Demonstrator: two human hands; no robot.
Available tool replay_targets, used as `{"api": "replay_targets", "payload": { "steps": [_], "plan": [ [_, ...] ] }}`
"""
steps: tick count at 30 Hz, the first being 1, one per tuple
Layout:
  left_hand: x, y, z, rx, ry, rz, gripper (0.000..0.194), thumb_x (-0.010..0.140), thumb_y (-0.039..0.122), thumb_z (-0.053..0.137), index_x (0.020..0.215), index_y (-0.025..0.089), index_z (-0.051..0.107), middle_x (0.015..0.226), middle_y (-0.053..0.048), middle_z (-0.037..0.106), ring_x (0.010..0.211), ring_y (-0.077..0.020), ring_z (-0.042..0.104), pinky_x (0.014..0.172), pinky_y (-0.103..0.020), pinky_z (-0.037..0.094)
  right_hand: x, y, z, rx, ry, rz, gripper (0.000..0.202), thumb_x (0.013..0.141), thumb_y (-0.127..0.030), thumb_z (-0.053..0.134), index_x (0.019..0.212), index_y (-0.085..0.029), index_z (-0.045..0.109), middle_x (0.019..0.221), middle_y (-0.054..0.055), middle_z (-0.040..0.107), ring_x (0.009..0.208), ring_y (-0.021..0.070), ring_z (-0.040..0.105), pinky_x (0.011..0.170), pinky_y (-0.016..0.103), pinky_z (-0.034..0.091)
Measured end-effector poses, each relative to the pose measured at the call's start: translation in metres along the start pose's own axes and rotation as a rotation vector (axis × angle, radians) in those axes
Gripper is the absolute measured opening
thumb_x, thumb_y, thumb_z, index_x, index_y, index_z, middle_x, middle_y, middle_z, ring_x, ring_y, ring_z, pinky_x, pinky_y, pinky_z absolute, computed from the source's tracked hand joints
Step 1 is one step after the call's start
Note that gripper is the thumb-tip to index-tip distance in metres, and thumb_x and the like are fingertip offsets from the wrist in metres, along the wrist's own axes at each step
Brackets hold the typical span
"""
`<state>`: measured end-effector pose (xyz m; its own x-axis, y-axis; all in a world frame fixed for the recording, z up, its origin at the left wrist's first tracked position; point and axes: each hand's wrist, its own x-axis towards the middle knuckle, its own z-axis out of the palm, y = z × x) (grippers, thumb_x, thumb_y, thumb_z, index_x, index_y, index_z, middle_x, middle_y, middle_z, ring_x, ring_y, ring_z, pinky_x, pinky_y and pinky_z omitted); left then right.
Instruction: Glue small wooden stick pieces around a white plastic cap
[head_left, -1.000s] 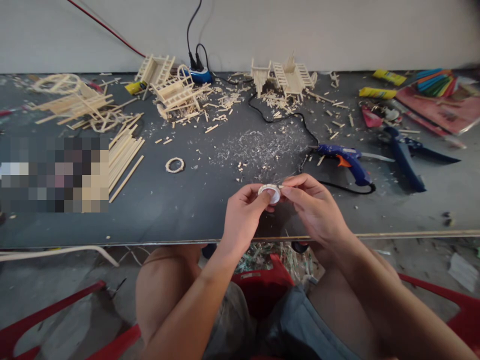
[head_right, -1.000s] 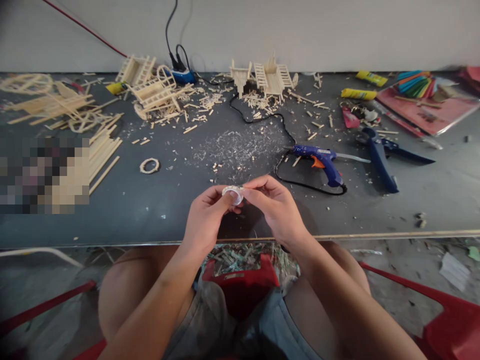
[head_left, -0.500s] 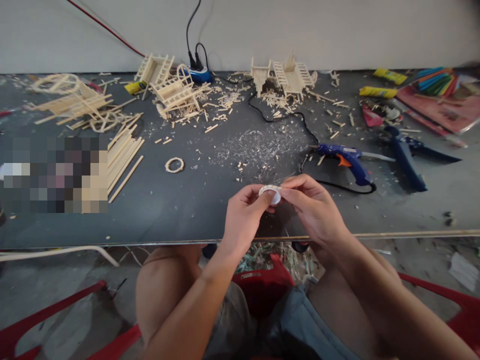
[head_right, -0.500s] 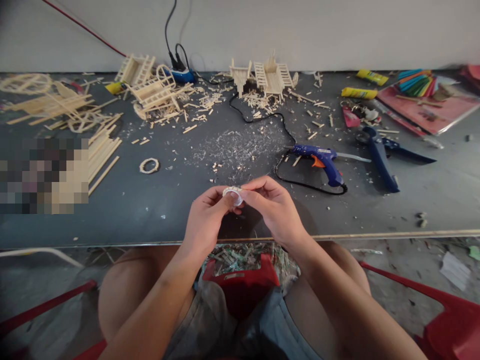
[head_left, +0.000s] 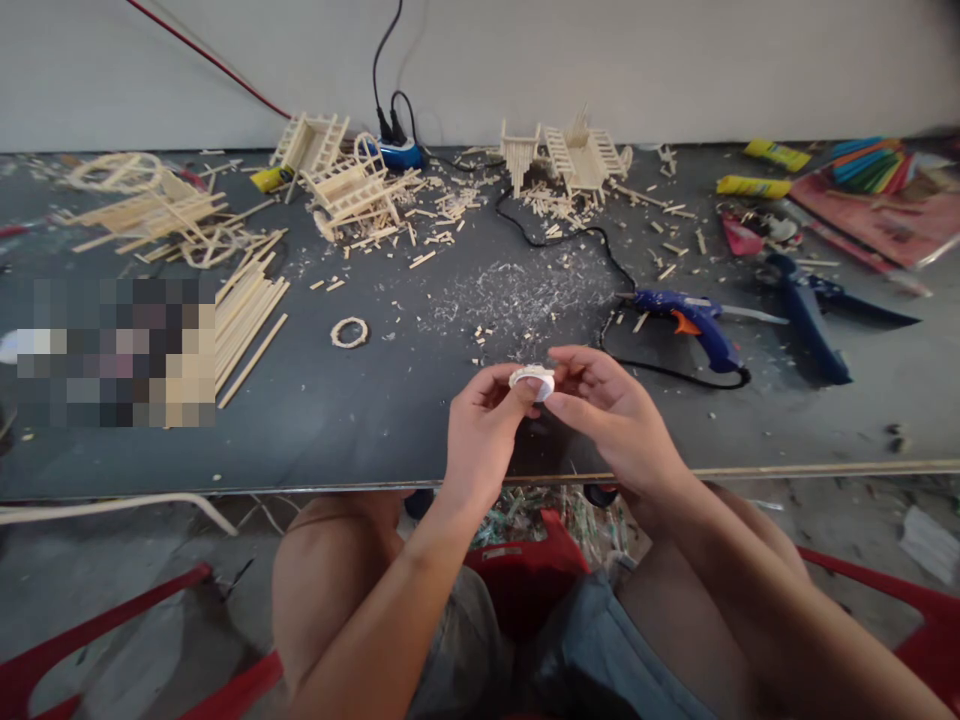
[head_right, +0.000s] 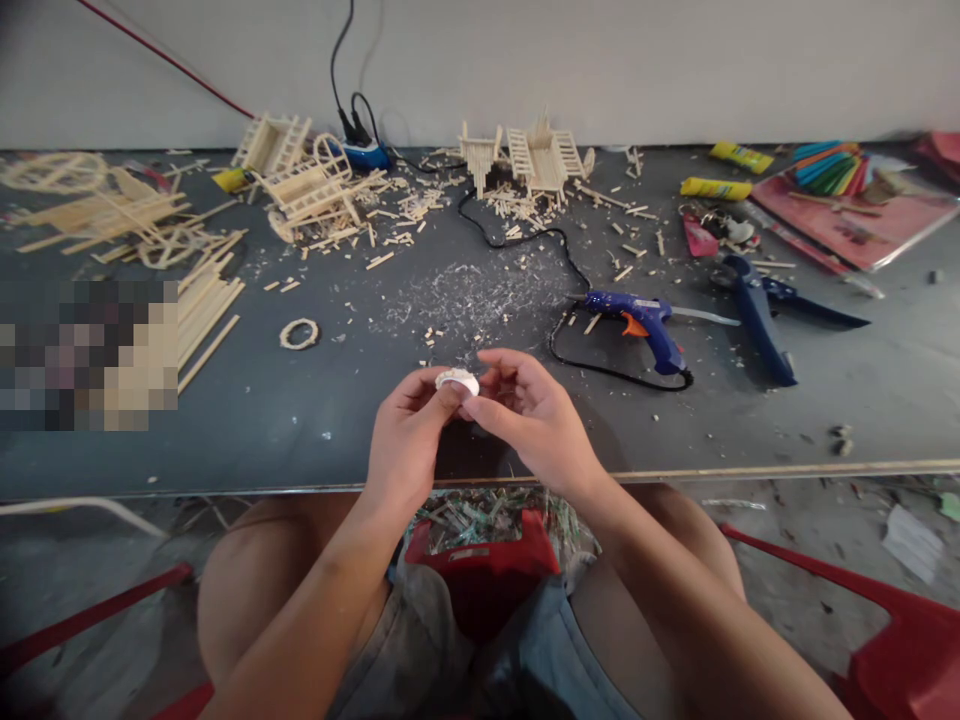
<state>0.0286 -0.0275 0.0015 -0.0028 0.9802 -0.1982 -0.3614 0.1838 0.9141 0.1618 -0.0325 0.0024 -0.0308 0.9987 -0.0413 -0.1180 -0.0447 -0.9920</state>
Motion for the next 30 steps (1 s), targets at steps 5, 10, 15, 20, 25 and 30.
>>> {"api": "replay_targets", "payload": {
  "steps": [5,10,15,20,25,30],
  "plan": [
    [0.000,0.000,-0.001,0.045,-0.020,-0.002,0.016,0.074,0.032,0.073,0.081,0.018,0.069,0.070,0.001,0.064,0.064,-0.0099,0.055,0.066,-0.023,0.045,-0.002,-0.001,0.000,-0.067,-0.031,0.037,0.019,0.078,-0.034,0.070,0.094,-0.023,0.065,0.089,0.002,0.070,0.080,0.0144,0.065,0.076,0.030,0.053],
    [-0.001,0.002,-0.002,0.121,-0.032,-0.004,0.018,0.073,0.031,0.074,0.085,0.019,0.069,0.075,0.000,0.067,0.068,-0.0111,0.057,0.068,-0.023,0.045,0.000,-0.002,-0.003,-0.097,-0.020,0.033,0.016,0.078,-0.033,0.070,0.089,-0.022,0.066,0.084,0.002,0.069,0.077,0.0140,0.064,0.071,0.027,0.052],
    [-0.005,0.006,-0.004,0.352,-0.013,0.108,0.009,0.078,0.028,0.068,0.084,0.021,0.070,0.079,0.000,0.070,0.074,-0.0145,0.061,0.069,-0.024,0.045,-0.002,-0.001,-0.004,-0.141,-0.036,0.003,0.018,0.078,-0.030,0.070,0.093,-0.023,0.065,0.089,0.002,0.067,0.080,0.0142,0.061,0.073,0.027,0.051],
    [-0.009,0.007,-0.003,0.464,0.011,0.242,0.007,0.079,0.024,0.066,0.083,0.023,0.072,0.082,-0.001,0.071,0.076,-0.0170,0.062,0.069,-0.026,0.045,-0.005,-0.001,-0.006,-0.199,0.013,-0.151,0.019,0.080,-0.026,0.067,0.098,-0.024,0.063,0.094,0.002,0.063,0.085,0.0150,0.059,0.081,0.030,0.048],
    [-0.010,0.005,-0.002,0.502,-0.023,0.304,0.008,0.081,0.023,0.064,0.085,0.024,0.071,0.085,-0.002,0.070,0.078,-0.0172,0.062,0.069,-0.026,0.045,-0.006,-0.004,-0.008,-0.273,0.000,-0.266,0.011,0.082,-0.023,0.063,0.094,-0.025,0.064,0.092,0.002,0.062,0.085,0.0156,0.057,0.078,0.030,0.047],
    [-0.010,0.004,-0.003,0.542,-0.047,0.331,0.008,0.083,0.024,0.063,0.086,0.024,0.071,0.086,-0.002,0.069,0.077,-0.0160,0.061,0.068,-0.025,0.044,-0.006,-0.007,-0.008,-0.301,-0.014,-0.296,0.008,0.084,-0.019,0.061,0.089,-0.025,0.064,0.089,0.001,0.059,0.082,0.0139,0.055,0.076,0.028,0.044]
  ]
}}
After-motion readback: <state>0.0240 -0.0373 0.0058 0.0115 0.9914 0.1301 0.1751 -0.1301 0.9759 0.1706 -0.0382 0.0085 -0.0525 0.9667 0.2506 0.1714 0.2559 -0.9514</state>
